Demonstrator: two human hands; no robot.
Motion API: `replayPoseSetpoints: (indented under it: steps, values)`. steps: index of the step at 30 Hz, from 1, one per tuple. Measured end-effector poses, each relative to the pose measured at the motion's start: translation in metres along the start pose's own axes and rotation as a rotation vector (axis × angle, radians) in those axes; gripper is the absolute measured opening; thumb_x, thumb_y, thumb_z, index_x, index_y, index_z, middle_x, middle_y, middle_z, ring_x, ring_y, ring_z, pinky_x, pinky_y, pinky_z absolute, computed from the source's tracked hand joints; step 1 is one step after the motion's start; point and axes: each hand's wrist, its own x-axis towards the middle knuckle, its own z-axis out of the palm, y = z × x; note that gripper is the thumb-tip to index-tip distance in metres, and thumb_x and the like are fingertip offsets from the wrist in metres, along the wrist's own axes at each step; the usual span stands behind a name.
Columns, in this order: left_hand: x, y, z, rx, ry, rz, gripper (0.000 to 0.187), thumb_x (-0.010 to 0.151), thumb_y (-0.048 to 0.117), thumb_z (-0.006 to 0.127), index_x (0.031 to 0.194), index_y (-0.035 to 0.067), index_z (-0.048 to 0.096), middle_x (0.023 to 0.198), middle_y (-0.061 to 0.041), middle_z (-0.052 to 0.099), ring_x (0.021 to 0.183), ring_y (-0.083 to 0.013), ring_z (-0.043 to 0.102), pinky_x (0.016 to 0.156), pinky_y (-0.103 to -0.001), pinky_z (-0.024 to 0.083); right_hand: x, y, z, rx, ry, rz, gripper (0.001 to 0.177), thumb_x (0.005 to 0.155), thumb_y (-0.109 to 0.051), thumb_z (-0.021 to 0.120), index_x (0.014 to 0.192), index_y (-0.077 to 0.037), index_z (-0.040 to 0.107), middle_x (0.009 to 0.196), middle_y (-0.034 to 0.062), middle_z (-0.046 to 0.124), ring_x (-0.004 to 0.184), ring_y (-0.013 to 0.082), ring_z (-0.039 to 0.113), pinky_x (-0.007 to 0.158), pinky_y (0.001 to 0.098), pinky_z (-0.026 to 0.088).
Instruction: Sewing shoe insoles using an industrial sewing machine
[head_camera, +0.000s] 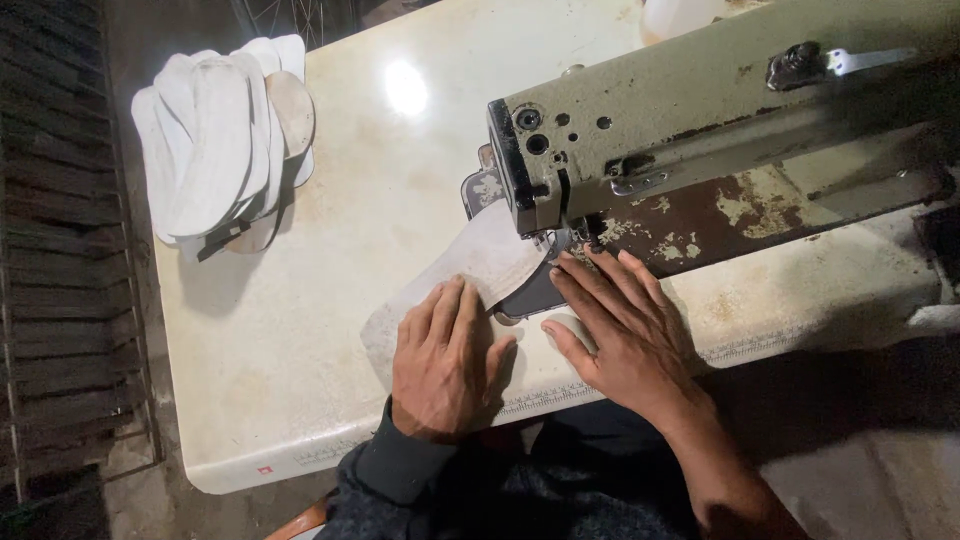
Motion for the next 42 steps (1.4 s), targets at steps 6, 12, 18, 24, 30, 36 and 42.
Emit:
replayPoseSetpoints:
  steps: [6,12,18,24,30,36,42]
  values:
    - [-0.028,-0.031,-0.008,-0.100,-0.166,-0.214,0.052,0.088,0.053,0.071,0.131,0.023,0.069,0.157,-0.027,0.043,0.149,-0.0491,0.033,0.118,-0.069,0.024,-0.002,0.002,-0.007,-0.075,-0.059,-0.030,0.048,0.098,-0.033,0.073,0.136,-0.005,0.064,0.144,0.0101,0.063,0.131,0.0320,0.059,0.116,0.0523,0.044]
    - [-0.062,-0.031,-0.019,0.061,-0.037,-0.175,0.052,0.090,0.048,0.073,0.134,0.023,0.065,0.156,-0.020,0.049,0.146,-0.0412,0.044,0.115,-0.059,0.038,-0.001,0.004,-0.008,-0.074,-0.091,-0.029,0.045,0.098,-0.034,0.070,0.132,-0.006,0.065,0.143,0.0098,0.064,0.130,0.0321,0.059,0.117,0.0499,0.041]
    - [-0.079,-0.006,-0.030,0.015,-0.016,-0.153,0.056,0.088,0.044,0.078,0.135,0.020,0.062,0.154,-0.015,0.051,0.143,-0.0368,0.049,0.118,-0.059,0.040,-0.002,0.003,-0.008,-0.063,-0.077,-0.030,0.046,0.099,-0.033,0.070,0.134,-0.004,0.065,0.143,0.0109,0.064,0.132,0.0326,0.058,0.117,0.0511,0.042]
    - [-0.097,0.009,-0.028,-0.087,0.021,-0.101,0.033,0.099,0.030,0.065,0.129,0.017,0.067,0.143,-0.012,0.060,0.132,-0.0330,0.055,0.117,-0.054,0.041,-0.002,0.002,-0.007,-0.049,-0.083,-0.030,0.047,0.098,-0.033,0.070,0.134,-0.005,0.064,0.144,0.0109,0.063,0.134,0.0335,0.058,0.117,0.0514,0.041]
    - [-0.086,0.028,-0.035,-0.169,0.081,-0.060,0.028,0.106,0.025,0.050,0.118,0.012,0.071,0.129,-0.010,0.069,0.116,-0.0302,0.062,0.106,-0.051,0.049,0.001,-0.001,-0.010,-0.034,-0.084,-0.023,0.039,0.102,-0.026,0.063,0.135,-0.006,0.064,0.143,0.0110,0.063,0.133,0.0327,0.058,0.116,0.0512,0.041]
    - [-0.079,0.036,-0.028,-0.243,0.099,0.021,0.027,0.106,0.023,0.050,0.116,0.010,0.071,0.125,-0.011,0.070,0.109,-0.0291,0.063,0.104,-0.049,0.050,-0.001,0.002,-0.007,-0.036,-0.106,-0.023,0.032,0.103,-0.020,0.059,0.133,-0.010,0.064,0.143,0.0089,0.063,0.134,0.0314,0.057,0.118,0.0507,0.040]
    - [-0.057,0.054,-0.029,-0.352,0.143,0.080,0.018,0.103,0.013,0.060,0.112,0.002,0.071,0.118,-0.016,0.071,0.106,-0.0324,0.067,0.096,-0.050,0.054,-0.008,0.007,-0.009,-0.059,-0.186,-0.083,0.053,0.098,-0.005,0.060,0.150,-0.016,0.054,0.157,0.0038,0.051,0.148,0.0296,0.046,0.123,0.0540,0.037]
